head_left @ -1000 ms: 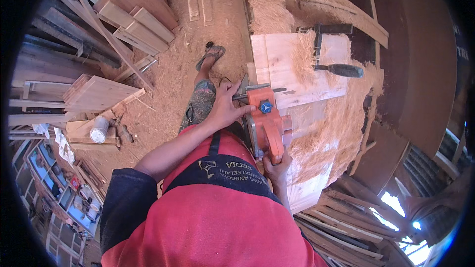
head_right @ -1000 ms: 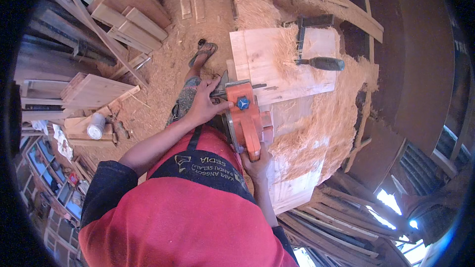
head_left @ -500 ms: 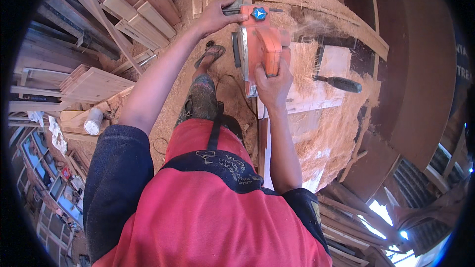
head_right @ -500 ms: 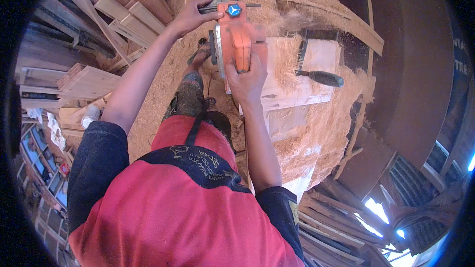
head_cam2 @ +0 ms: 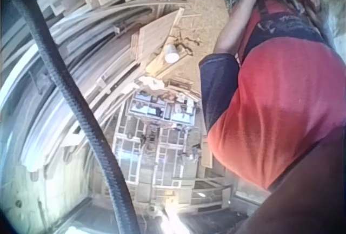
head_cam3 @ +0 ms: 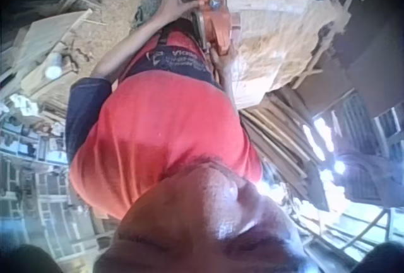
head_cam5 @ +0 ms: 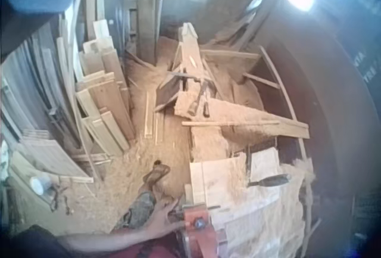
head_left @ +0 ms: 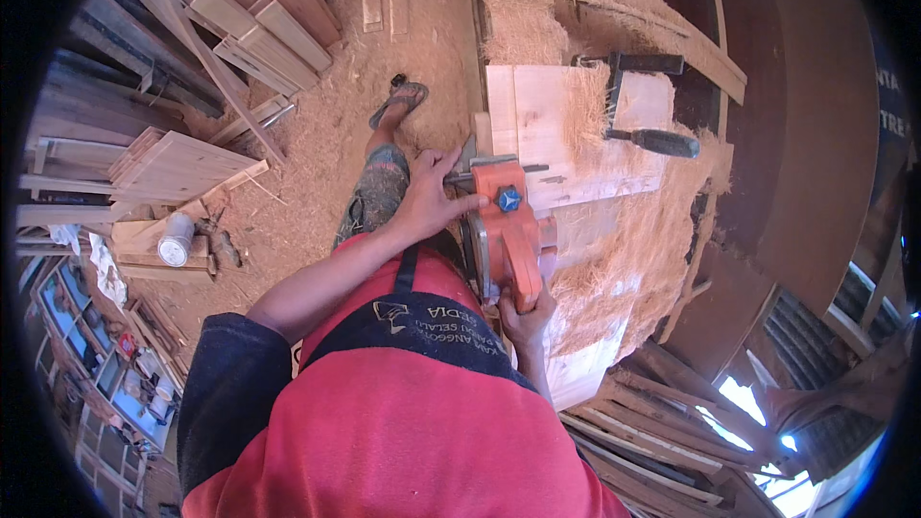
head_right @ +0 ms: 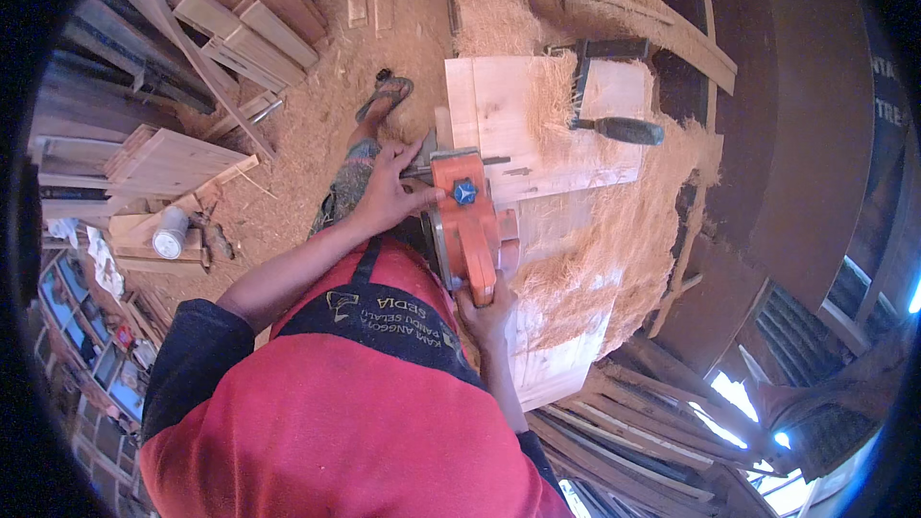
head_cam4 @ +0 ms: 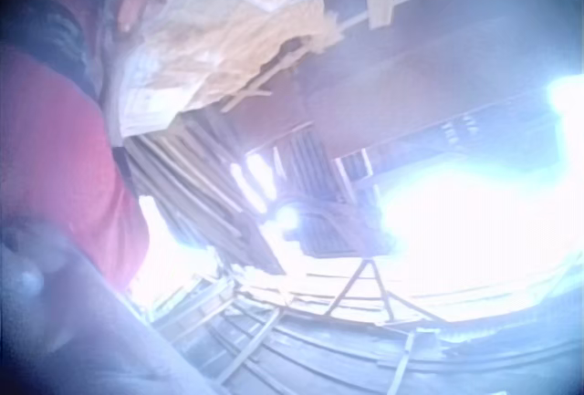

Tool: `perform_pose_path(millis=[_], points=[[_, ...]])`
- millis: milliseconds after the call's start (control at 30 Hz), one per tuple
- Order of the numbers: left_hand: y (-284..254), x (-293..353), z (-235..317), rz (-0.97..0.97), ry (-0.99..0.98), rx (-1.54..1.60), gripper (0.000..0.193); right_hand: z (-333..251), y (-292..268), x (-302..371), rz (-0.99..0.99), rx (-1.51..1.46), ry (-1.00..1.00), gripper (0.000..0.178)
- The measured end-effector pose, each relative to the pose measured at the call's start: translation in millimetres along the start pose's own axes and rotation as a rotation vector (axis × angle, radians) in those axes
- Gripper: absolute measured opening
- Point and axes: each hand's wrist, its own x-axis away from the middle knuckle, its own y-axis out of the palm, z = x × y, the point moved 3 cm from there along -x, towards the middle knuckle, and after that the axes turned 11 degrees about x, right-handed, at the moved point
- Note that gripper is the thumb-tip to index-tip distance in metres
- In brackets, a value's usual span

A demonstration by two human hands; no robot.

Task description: The person sands the surface and edges of a wooden board using an electric sander, then uses a hammer to secure a wood piece to a larger assembly, and subsequently checks the fit of the sanded board.

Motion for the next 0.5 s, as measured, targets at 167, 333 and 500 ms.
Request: perform_pose_path(millis=[167, 333, 500], points=[[-40.4, -82.5, -1.0, 0.041, 0.071, -0.052, 0.083, -41.8, 23.0, -74.5, 0.063, 0.06, -0.119, 0.025], [-93.5, -199.6, 22.7, -0.033, -0.039, 0.096, 0.056, -102.8, 49.9, -182.7, 0.195, 0.101, -0.352, 0.03], [-105.7, -217.1, 8.1, -0.095, -0.045, 0.134, 0.07, -120.9, 55.1, -198.7, 0.115, 0.074, -0.2, 0.03]])
